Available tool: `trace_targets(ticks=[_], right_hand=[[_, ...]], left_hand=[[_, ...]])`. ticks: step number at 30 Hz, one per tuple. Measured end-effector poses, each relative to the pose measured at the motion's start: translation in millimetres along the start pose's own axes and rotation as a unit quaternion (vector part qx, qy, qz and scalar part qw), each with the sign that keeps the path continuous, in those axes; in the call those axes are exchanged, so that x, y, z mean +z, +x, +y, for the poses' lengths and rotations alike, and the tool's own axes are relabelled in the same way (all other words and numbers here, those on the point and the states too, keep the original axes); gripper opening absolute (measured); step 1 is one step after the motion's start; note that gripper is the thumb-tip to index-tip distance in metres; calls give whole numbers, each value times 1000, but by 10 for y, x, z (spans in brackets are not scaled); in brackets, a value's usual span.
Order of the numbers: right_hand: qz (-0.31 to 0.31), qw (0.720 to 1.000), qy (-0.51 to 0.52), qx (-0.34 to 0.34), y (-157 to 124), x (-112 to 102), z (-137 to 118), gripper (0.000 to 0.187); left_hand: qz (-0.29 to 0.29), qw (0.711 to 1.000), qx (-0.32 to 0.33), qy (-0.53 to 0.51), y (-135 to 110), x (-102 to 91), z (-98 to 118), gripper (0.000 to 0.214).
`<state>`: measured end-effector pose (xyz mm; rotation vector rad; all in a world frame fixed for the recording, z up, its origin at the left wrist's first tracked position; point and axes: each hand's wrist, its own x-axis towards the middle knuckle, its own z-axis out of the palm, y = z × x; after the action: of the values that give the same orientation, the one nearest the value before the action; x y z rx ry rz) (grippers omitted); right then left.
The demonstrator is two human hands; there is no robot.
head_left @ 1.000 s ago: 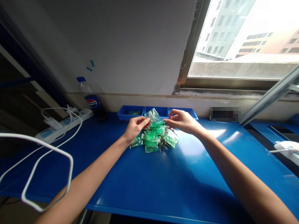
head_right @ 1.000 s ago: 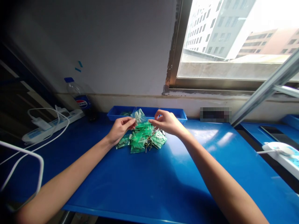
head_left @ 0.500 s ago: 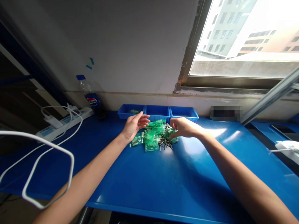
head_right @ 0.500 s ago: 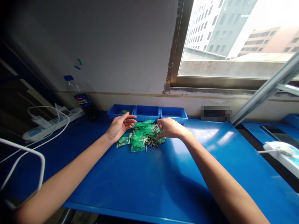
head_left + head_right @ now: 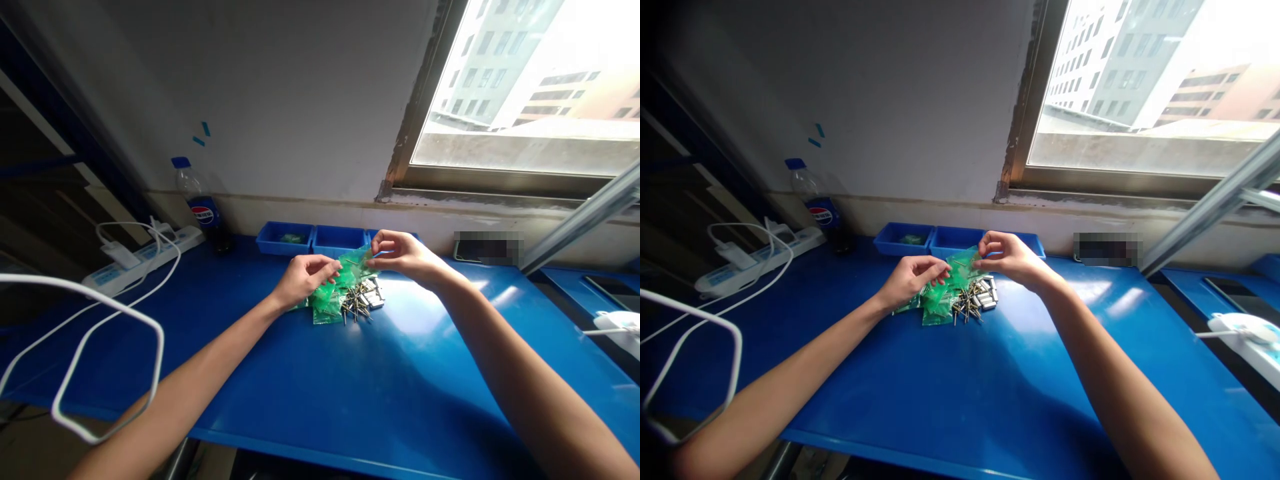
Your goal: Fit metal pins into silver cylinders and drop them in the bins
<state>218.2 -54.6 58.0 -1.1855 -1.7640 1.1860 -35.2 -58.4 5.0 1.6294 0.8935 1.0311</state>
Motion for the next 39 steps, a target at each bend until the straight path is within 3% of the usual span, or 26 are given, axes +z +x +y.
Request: trace_targets(ticks=[6, 10, 12, 17, 21, 24, 27, 29, 34, 39], right_hand=[[15, 999, 29, -15, 30, 191, -5, 47], [70, 993, -68, -58, 45, 177, 80, 34], [73, 974, -182, -112, 45, 160, 138, 27], [-7, 900, -377, -218, 86, 186, 331, 18], [12, 865, -427, -262, 157, 211, 467, 23], [68, 856, -424, -287, 173, 184, 489, 25], [159, 863, -373, -301, 147, 158, 428, 22], [193, 889, -296, -293, 124, 161, 360, 18], [150, 966, -54, -202, 85, 249, 191, 18], [95, 984, 28, -151, 79, 366, 110, 31]], left_hand=[[-52, 999, 1, 6, -28, 9, 31, 30], [-2, 1000, 8, -22, 47, -108, -6, 30], [67, 996, -5, -56, 106, -191, -59, 29], [229, 955, -84, -171, 221, -364, -240, 31], [235, 948, -124, -176, 210, -397, -304, 34], [210, 966, -85, -123, 179, -359, -282, 36], [183, 982, -20, -36, 153, -298, -226, 40], [158, 987, 17, 8, 131, -254, -180, 41], [62, 993, 59, 76, 42, -145, -65, 39], [-26, 995, 41, 84, -10, -98, -10, 31]])
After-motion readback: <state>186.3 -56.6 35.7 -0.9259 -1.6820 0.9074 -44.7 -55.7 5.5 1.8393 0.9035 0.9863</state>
